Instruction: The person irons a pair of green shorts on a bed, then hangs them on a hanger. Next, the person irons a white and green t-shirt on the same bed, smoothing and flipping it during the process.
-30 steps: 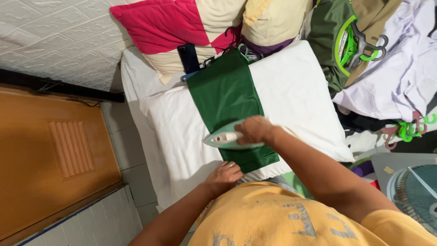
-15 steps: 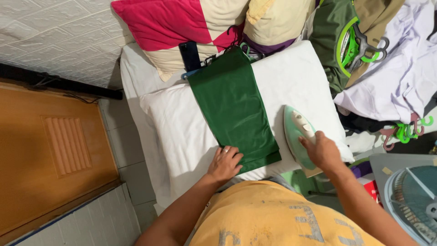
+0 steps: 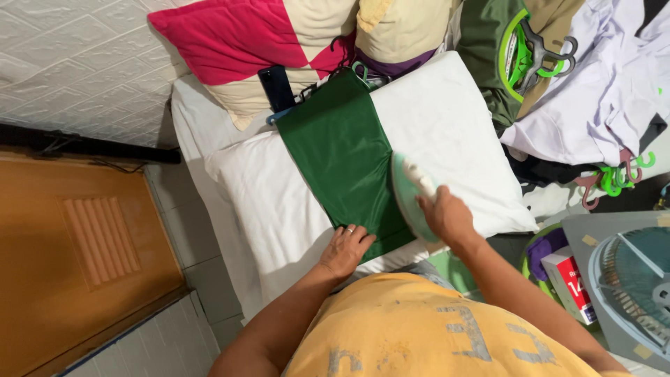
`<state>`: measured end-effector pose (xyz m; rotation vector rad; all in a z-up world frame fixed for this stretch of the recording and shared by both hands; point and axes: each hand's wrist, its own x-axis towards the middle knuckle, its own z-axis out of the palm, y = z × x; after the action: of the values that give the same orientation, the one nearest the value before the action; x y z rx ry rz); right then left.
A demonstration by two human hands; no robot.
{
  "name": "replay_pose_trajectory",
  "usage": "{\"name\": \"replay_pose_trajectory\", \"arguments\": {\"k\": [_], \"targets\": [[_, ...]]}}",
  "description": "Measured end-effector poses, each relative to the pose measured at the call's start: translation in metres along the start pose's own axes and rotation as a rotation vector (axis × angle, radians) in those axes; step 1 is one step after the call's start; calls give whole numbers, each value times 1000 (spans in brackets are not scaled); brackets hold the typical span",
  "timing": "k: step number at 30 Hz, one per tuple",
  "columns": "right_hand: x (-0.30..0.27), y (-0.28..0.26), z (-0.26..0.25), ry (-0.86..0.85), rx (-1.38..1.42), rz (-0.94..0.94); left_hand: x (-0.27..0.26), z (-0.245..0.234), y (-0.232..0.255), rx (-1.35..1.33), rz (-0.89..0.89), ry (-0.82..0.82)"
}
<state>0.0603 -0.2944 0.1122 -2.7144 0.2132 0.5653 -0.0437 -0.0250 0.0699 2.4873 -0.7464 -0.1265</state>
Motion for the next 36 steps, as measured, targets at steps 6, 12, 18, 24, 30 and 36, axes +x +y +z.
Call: {"name": "replay_pose_trajectory", "arguments": {"k": [6, 12, 18, 24, 30, 36], "targets": [[1, -1, -43, -1, -16, 58, -21, -5, 2, -65, -62, 39], [-22, -45, -55, -235, -142, -183, -40, -1, 8, -270, -152, 22], [-2, -108, -20, -318, -120, -272, -65, -15, -2, -387, -333, 214], [7, -130, -5, -484, -213, -480, -79, -25, -43, -282, -814, 524], [-37, -63, -10, -555, -347, -544, -74, -44, -55, -95, -692, 447], [-11, 12, -28, -372, -328, -136, -23, -36, -7, -123, -115, -60]]}}
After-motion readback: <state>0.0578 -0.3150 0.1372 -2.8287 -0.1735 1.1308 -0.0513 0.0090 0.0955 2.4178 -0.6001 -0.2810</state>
